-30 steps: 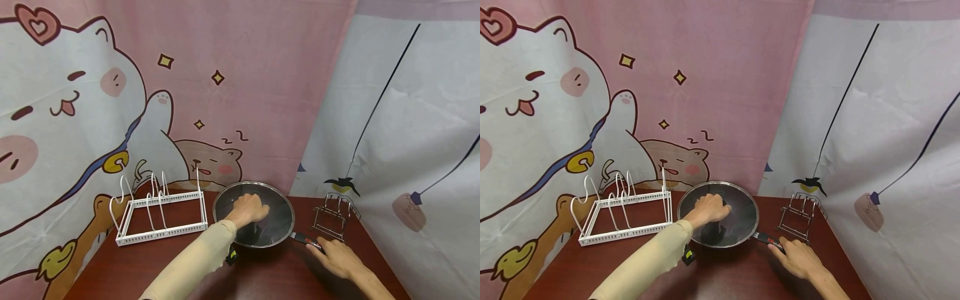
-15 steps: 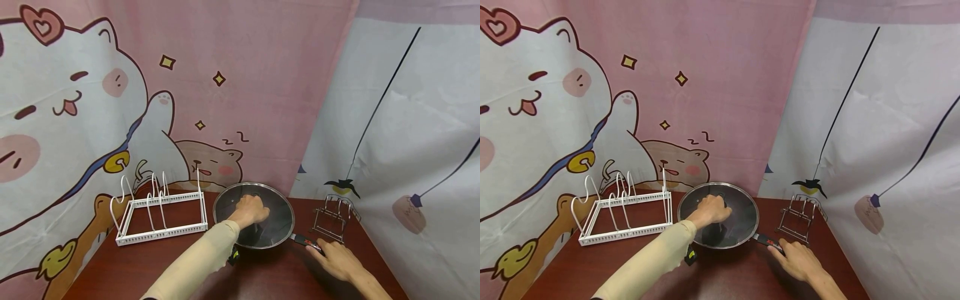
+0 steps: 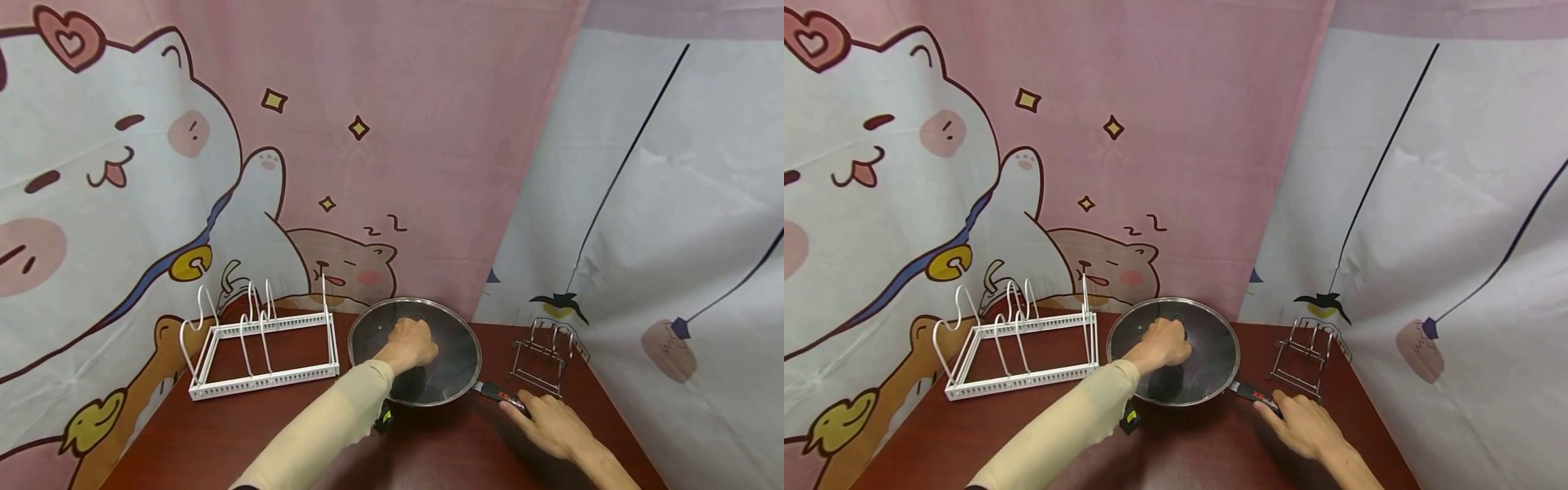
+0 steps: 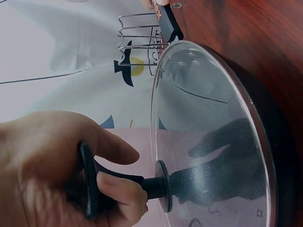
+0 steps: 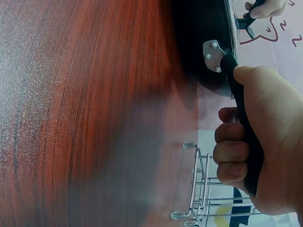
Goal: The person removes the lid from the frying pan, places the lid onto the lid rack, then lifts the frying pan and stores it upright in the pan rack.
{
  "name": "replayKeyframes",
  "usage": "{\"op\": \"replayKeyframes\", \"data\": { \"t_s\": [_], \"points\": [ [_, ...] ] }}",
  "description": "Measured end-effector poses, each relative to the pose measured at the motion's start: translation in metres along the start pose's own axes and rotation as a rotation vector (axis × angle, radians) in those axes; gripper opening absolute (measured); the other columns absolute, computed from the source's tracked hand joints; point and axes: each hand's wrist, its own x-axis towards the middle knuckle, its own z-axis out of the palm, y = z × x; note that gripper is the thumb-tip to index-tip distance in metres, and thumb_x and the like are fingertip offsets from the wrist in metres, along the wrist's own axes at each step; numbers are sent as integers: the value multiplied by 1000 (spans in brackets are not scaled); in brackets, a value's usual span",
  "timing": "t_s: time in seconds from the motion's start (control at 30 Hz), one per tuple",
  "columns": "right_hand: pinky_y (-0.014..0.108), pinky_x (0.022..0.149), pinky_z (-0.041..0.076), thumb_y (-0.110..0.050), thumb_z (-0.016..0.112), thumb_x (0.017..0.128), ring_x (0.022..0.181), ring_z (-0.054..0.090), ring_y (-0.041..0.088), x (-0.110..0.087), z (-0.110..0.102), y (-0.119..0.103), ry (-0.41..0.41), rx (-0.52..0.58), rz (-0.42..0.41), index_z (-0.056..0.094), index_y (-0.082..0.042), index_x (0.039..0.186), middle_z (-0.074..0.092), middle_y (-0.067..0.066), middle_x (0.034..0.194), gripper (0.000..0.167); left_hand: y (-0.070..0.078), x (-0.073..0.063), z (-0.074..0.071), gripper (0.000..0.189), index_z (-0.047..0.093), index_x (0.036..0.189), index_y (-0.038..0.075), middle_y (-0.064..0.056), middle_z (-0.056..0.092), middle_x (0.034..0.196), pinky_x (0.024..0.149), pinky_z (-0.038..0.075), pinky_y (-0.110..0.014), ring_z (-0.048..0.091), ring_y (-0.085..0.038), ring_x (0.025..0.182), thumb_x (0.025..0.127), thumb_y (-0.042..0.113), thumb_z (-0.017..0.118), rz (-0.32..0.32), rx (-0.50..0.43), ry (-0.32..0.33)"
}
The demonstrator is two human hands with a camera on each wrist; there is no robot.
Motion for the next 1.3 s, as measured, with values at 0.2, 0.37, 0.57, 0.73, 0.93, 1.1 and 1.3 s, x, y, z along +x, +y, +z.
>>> {"op": "replayKeyframes", "data": {
  "t_s": [0.2,0.37,0.57,0.73,0.93,1.1,1.3],
  "points": [
    [29,59,35,-67,57,112,61,46,9,0,0,0,6,-3,-5,65,-24,96,49,-7,69,46,0,-1,0,31,82,114,-1,-27,70,118,91,68,-51,78,-42,111,97,23,76,10,-8,-5],
    [29,58,35,-67,58,111,60,45,9,1,1,0,5,1,-4,65,-24,97,49,-7,69,47,-2,-1,0,29,82,115,-1,-28,75,122,93,68,-51,78,-43,116,98,22,76,18,-24,-1],
    [29,58,35,-67,58,112,60,45,8,1,0,-1,6,2,-5,64,-24,95,48,-7,69,47,-3,-1,0,29,82,116,-1,-27,79,123,93,68,-50,80,-42,117,99,22,78,32,-24,19],
    [29,58,34,-67,58,111,59,45,9,1,0,0,-3,7,2,64,-23,95,48,-7,68,47,-5,-1,-1,31,81,118,-2,-27,80,123,96,68,-49,79,-42,118,100,23,79,49,-11,29],
    [30,59,36,-68,57,111,60,47,10,1,0,1,-8,5,5,64,-23,97,50,-6,69,48,-8,1,0,35,78,125,-3,-27,79,126,99,67,-49,78,-42,121,102,23,79,61,-27,14],
    [30,59,36,-69,56,111,60,46,9,1,1,2,-2,0,5,64,-24,96,50,-6,69,48,-9,1,-2,29,78,122,-2,-26,79,123,99,67,-50,79,-43,119,102,19,77,81,-27,4],
    [30,59,36,-68,56,112,60,46,9,1,0,1,-5,1,-4,65,-24,97,50,-7,69,47,-12,2,-4,25,78,119,-2,-26,79,122,96,66,-51,78,-42,118,102,15,75,77,-63,-9]
  ]
}}
